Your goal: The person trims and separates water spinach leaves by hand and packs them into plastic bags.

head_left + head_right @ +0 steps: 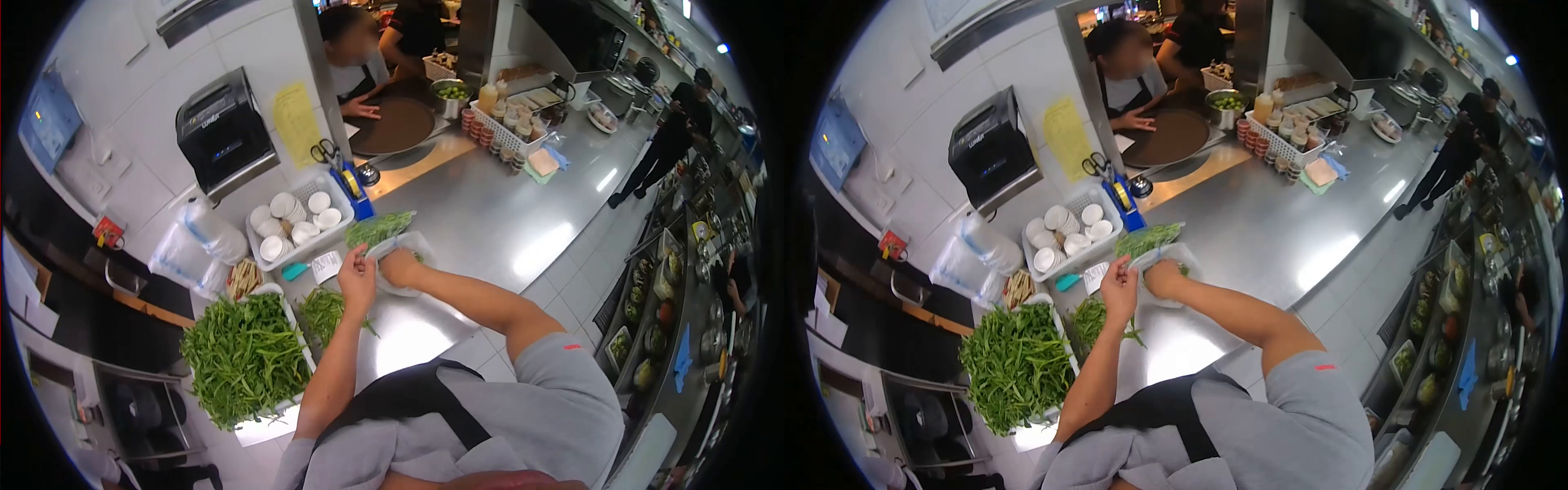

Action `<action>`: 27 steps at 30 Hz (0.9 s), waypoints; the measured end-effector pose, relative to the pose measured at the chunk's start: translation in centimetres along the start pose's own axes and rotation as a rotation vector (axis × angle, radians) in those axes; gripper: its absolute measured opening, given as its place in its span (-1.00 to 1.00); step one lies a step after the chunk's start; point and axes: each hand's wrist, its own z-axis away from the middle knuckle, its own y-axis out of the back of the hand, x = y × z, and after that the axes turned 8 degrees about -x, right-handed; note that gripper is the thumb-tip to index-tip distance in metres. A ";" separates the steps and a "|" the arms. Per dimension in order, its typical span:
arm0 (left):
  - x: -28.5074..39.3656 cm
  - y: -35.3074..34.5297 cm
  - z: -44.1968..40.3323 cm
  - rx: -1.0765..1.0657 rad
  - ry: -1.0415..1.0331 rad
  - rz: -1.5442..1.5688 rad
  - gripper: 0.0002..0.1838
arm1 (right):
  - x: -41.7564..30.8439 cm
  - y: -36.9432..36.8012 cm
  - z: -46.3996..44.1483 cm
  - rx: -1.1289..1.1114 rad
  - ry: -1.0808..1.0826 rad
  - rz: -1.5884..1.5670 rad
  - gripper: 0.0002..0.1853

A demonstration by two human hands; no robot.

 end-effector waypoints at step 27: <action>9.7 15.7 21.0 0.015 0.208 -0.279 -0.70 | -7.0 6.1 12.5 0.417 0.341 -1.087 -0.72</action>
